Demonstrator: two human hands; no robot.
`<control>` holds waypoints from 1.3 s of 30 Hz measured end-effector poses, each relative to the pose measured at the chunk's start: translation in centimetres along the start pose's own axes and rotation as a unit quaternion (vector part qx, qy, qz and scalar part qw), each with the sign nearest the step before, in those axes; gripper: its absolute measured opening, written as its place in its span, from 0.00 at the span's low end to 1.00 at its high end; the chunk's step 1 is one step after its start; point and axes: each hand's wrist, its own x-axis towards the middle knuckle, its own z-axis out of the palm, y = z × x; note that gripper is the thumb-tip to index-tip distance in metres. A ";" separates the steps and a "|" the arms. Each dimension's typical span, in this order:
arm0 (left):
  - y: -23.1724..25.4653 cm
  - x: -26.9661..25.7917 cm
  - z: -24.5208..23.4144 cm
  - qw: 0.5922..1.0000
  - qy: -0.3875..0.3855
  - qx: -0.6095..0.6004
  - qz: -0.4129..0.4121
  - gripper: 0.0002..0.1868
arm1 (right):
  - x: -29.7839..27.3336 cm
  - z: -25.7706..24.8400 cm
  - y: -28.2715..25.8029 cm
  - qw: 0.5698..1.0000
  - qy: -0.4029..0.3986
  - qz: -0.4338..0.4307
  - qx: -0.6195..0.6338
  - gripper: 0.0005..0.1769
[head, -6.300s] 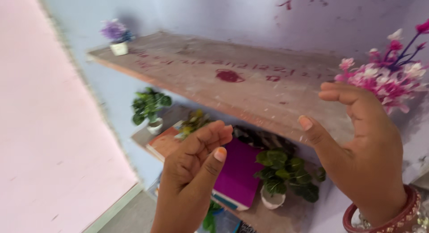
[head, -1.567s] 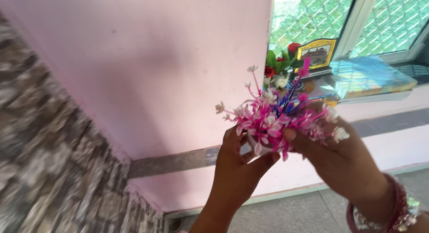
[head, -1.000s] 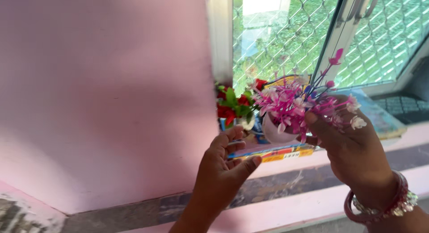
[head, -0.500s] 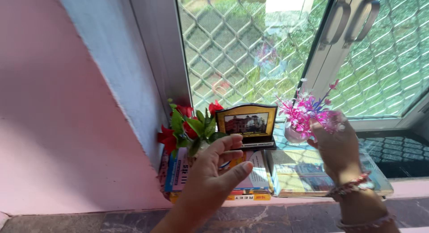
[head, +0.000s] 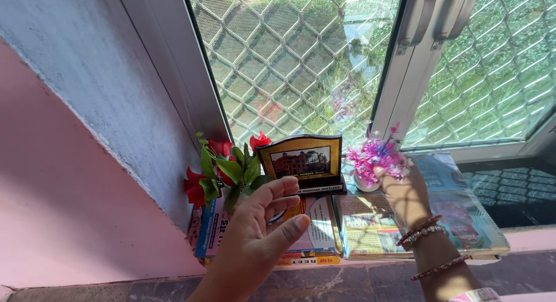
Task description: The person picks up books, a framed photo, and several potted plants from wall shelves and places them onto a window sill. The person handles each item one at a time, moving them from the shelves to the window sill.
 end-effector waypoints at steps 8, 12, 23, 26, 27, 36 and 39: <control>-0.7 -1.6 -0.3 0.997 0.026 -0.055 0.049 0.38 | -4.1 -2.0 -6.7 0.942 0.135 -0.292 -0.101 0.40; -0.7 -3.3 -1.3 0.996 0.061 -0.060 0.020 0.36 | -9.0 -1.2 -13.6 0.915 0.138 -0.375 -0.061 0.31; 1.0 -14.2 -7.7 0.980 0.161 -0.062 0.095 0.35 | -24.1 9.1 -23.3 0.875 -0.252 -0.392 0.127 0.06; 1.3 -19.5 -10.4 0.968 0.204 -0.068 0.129 0.35 | -28.7 12.2 -24.4 0.848 -0.361 -0.318 0.222 0.08; 1.4 -21.4 -11.3 0.963 0.215 -0.076 0.144 0.34 | -30.5 13.1 -24.8 0.834 -0.375 -0.336 0.227 0.08; 2.3 -43.4 -19.5 0.917 0.352 -0.063 0.176 0.33 | -50.3 19.1 -29.3 0.780 -0.433 -0.419 0.171 0.08; 2.5 -50.0 -21.9 0.883 0.448 -0.085 0.106 0.32 | -56.0 21.3 -30.3 0.781 -0.450 -0.415 0.120 0.09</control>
